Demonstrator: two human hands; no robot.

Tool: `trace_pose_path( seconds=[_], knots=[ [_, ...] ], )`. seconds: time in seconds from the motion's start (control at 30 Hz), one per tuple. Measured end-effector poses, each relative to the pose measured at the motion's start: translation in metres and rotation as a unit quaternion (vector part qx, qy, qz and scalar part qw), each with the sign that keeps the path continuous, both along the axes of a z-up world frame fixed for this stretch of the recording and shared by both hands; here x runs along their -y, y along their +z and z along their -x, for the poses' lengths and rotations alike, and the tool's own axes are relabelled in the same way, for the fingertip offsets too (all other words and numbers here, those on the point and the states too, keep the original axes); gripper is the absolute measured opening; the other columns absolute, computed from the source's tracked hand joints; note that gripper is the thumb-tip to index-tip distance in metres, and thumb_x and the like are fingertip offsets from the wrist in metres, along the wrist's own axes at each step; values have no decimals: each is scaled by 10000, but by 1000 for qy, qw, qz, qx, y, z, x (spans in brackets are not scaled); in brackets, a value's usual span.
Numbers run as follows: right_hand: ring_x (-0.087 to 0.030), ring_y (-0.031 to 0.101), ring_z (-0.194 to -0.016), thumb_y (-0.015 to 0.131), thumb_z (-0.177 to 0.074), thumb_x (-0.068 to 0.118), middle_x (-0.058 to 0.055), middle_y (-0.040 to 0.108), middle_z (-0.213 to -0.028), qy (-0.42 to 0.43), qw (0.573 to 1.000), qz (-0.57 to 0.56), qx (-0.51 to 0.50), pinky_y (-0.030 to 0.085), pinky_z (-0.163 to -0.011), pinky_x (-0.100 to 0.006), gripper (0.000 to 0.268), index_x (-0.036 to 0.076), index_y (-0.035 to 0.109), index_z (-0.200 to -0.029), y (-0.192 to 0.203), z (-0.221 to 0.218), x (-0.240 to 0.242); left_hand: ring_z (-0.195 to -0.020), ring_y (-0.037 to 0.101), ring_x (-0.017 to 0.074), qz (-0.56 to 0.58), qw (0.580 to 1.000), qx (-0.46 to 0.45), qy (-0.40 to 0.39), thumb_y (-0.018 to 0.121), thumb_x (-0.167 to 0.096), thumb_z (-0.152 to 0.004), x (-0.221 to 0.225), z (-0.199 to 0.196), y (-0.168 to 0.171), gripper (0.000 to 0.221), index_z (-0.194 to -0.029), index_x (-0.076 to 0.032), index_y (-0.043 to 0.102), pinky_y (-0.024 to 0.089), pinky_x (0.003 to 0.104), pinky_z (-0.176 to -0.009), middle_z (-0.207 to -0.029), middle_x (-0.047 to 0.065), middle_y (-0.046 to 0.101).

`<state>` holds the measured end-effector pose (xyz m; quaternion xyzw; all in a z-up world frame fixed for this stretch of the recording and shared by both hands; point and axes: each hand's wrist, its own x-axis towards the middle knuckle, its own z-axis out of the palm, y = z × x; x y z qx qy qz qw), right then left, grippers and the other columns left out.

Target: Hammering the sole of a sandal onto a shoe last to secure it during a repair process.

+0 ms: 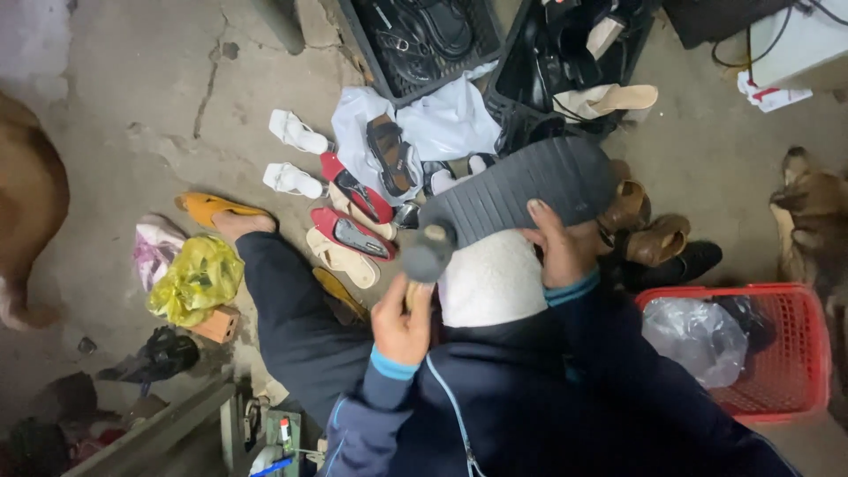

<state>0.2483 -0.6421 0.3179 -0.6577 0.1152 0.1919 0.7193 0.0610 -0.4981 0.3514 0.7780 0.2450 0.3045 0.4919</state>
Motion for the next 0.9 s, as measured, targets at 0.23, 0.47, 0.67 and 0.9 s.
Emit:
trace_pose_path(
  seconds=[0.23,0.47,0.67,0.9],
  knots=[
    [-477,534,-1285,903,-846,225,-263,313,-1560,23,997,-42,58,622,-832,-646,950,7,294,-1542,45,-13,0,-524,604,221,-3,995,61,73,683,-65,-911,5,10,-10,147,-776,-6,672,501,337,-543,-611,164,645],
    [-400,638,-1150,847,-870,238,-175,572,-1434,130,990,-49,1,562,-809,-685,623,103,582,-1418,-57,-65,40,-389,476,175,24,986,78,143,670,-154,-954,8,4,32,295,-662,-113,655,488,342,-485,-516,27,592],
    [-500,369,-1412,839,-896,423,-270,270,-1591,63,998,10,-4,511,-1090,-607,986,6,245,-1564,108,-16,-29,-475,525,193,28,996,-83,4,669,-126,-942,3,-5,33,273,-694,-93,560,472,295,-543,-490,58,500],
    [-407,211,-1508,845,-889,378,-315,164,-1593,58,997,13,-43,342,-1171,-612,1101,-63,118,-1589,119,-2,-48,-529,517,156,37,999,-16,-17,655,-69,-953,4,-1,40,248,-719,-76,575,466,306,-550,-524,77,503]
  ],
)
